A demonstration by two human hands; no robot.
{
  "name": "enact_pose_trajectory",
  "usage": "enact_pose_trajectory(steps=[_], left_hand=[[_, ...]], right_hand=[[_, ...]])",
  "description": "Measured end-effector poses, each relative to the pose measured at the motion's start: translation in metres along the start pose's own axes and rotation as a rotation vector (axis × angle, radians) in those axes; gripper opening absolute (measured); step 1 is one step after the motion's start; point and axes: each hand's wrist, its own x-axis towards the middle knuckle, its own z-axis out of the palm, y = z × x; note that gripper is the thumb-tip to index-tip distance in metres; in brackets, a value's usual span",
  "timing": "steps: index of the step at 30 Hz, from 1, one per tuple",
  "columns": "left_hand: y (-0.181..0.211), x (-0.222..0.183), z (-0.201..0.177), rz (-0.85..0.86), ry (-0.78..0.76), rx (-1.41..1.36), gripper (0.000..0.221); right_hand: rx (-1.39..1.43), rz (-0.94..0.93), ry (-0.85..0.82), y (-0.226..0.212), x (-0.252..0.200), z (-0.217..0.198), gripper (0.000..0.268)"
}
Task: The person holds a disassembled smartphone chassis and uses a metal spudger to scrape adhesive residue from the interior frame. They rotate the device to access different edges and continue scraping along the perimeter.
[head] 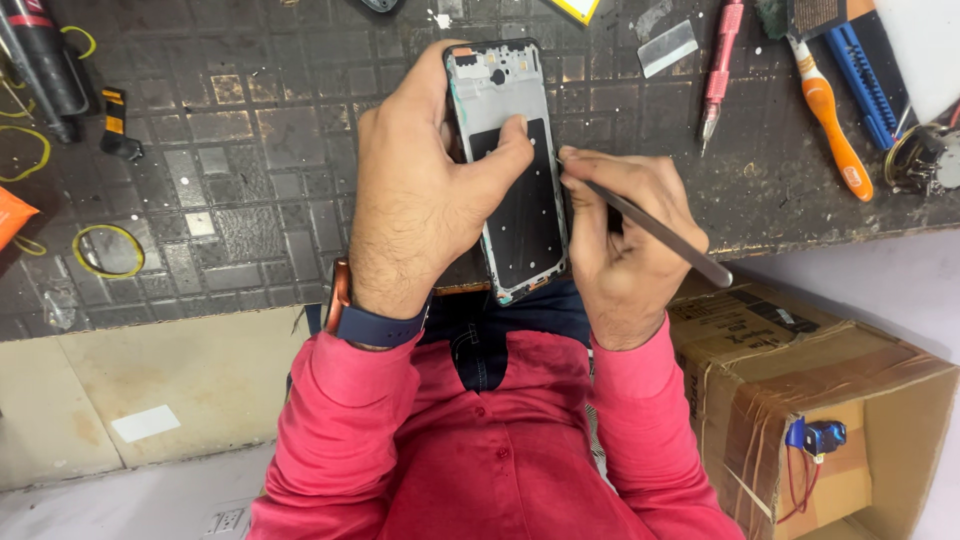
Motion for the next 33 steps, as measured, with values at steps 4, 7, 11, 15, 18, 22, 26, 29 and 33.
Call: enact_pose_trajectory(steps=[4,7,11,15,18,22,26,29,33], left_hand=[[-0.003,-0.001,0.001,0.002,-0.015,-0.033,0.029],[-0.003,-0.001,0.001,0.01,-0.006,-0.003,0.03],[-0.002,-0.001,0.002,0.018,0.002,-0.003,0.03],[-0.001,-0.001,0.0,0.007,0.005,-0.005,0.031],[-0.001,-0.001,0.0,0.014,0.005,0.001,0.031],[0.0,-0.001,-0.001,0.005,0.002,0.007,0.03],[0.001,-0.002,0.0,-0.021,-0.004,-0.008,0.033],[0.002,-0.001,0.002,-0.026,-0.005,-0.037,0.031],[0.004,0.0,0.001,-0.043,0.017,-0.025,0.034]], right_hand=[[0.013,0.032,-0.014,0.001,0.0,0.0,0.016],[-0.003,0.022,-0.007,0.0,0.001,0.001,0.016],[-0.047,-0.013,-0.004,-0.001,0.003,0.0,0.016],[-0.072,-0.029,-0.019,-0.002,0.007,0.0,0.014],[-0.08,-0.027,-0.026,-0.002,0.008,0.0,0.013],[-0.098,-0.016,-0.03,-0.004,0.009,0.001,0.013],[-0.129,-0.001,-0.019,-0.004,0.015,0.006,0.012],[-0.126,0.0,0.014,0.001,0.02,0.008,0.012],[-0.069,0.086,0.066,0.004,0.021,0.01,0.01]])
